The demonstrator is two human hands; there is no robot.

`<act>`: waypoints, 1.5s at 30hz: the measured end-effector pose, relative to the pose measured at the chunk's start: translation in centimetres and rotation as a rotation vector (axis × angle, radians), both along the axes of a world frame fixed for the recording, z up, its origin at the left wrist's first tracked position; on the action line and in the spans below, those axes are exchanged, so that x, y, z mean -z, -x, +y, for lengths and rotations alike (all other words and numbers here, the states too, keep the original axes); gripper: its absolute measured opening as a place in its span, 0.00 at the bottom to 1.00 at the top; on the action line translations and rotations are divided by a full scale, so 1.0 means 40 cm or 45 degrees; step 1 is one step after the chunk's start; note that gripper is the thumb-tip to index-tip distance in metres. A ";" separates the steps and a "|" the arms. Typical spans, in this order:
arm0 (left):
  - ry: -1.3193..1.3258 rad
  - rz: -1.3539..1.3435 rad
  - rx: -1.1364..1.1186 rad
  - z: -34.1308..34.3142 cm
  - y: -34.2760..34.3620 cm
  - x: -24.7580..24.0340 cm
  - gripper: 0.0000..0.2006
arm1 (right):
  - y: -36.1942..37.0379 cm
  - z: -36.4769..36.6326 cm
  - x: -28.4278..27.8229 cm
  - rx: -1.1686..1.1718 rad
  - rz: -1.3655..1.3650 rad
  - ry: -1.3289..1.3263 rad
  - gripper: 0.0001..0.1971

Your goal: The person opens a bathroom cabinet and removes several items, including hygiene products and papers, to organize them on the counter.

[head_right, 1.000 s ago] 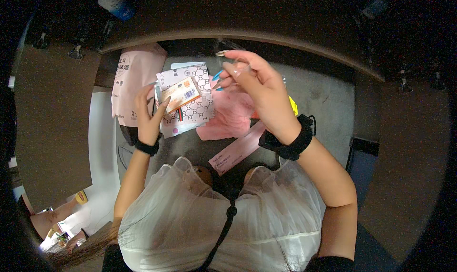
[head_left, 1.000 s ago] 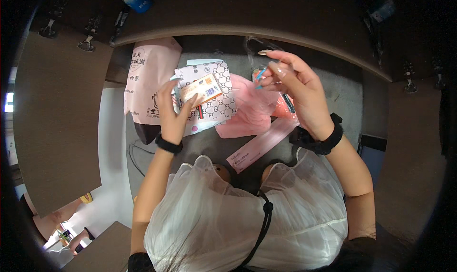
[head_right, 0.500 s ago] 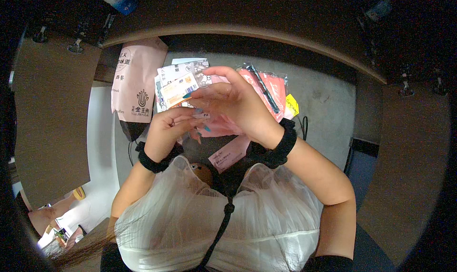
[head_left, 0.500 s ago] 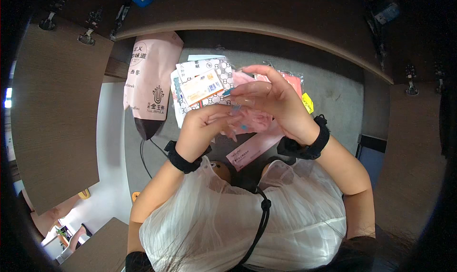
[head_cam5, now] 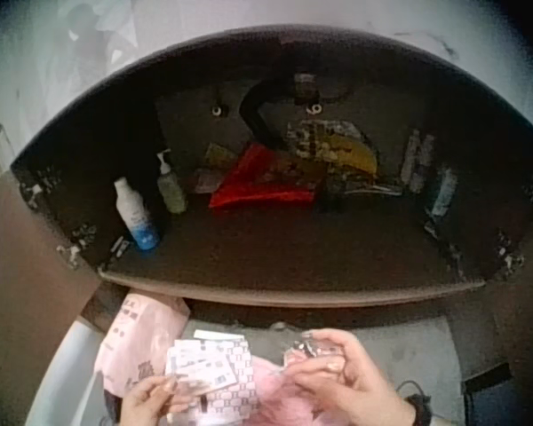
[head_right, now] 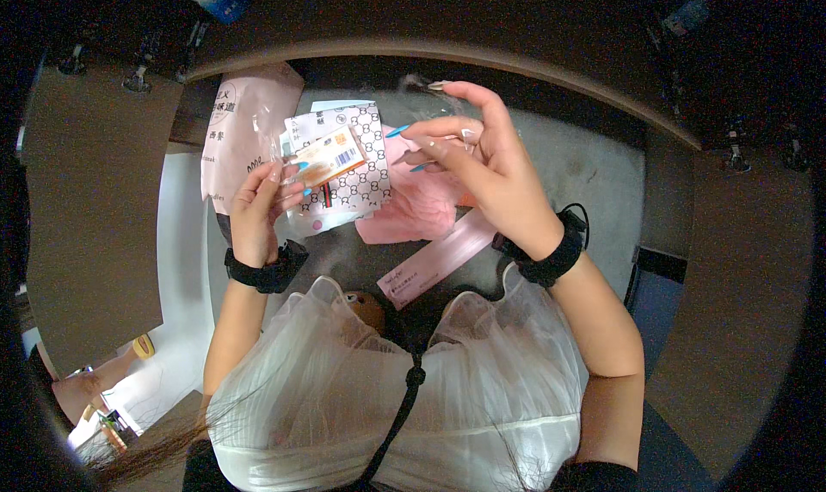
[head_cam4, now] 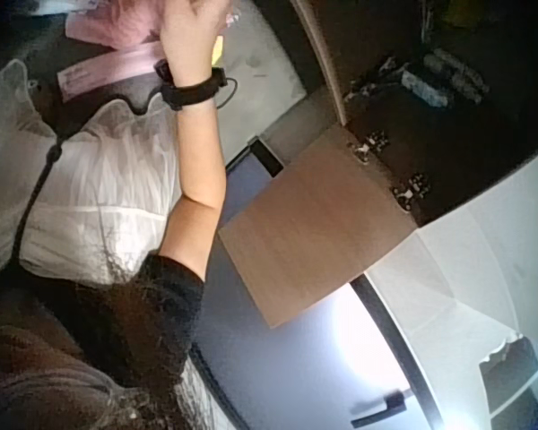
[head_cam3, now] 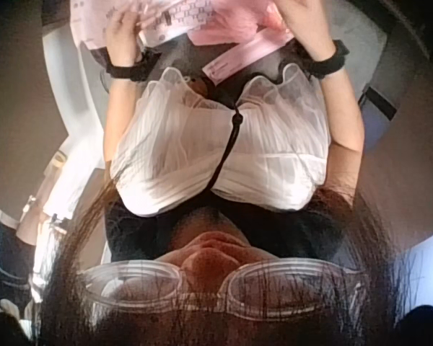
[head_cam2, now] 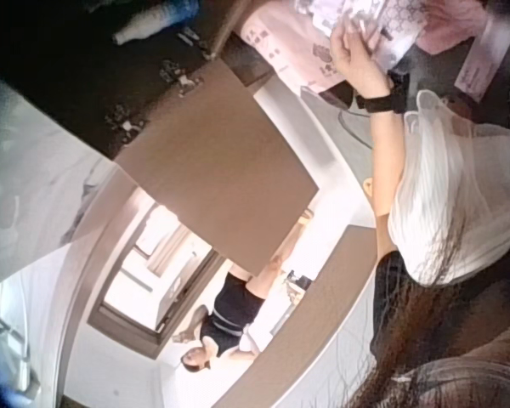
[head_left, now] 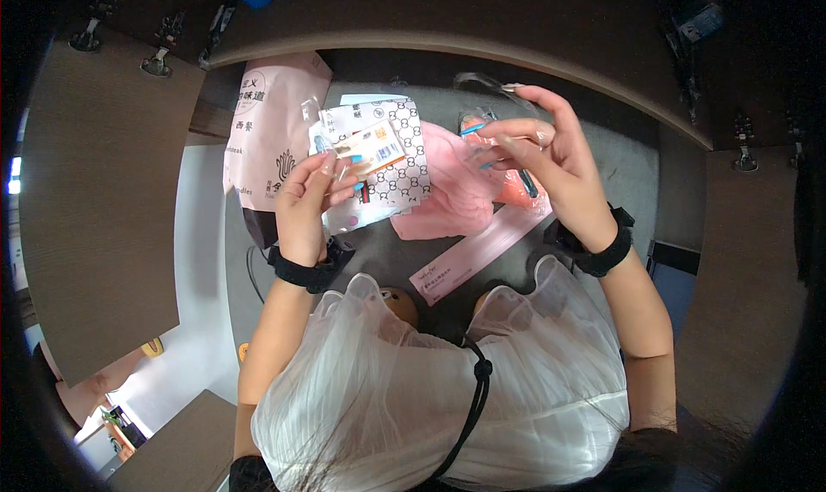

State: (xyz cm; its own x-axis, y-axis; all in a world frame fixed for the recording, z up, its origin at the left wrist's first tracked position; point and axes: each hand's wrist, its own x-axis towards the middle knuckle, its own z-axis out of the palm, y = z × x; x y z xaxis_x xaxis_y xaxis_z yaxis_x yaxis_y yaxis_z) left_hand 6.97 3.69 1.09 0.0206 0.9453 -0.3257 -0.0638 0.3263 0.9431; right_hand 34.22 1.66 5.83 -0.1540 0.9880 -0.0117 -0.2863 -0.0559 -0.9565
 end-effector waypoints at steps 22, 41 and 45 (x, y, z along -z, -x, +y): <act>0.222 -0.680 0.076 -0.051 -0.107 -0.075 0.15 | 0.104 -0.036 0.029 -0.409 0.427 0.482 0.15; 0.120 -0.785 -0.071 -0.086 -0.117 -0.035 0.13 | 0.108 -0.048 0.032 -0.070 0.375 0.473 0.13; 0.076 -0.820 -0.077 -0.083 -0.127 -0.033 0.10 | 0.101 -0.035 0.064 0.097 0.162 0.229 0.12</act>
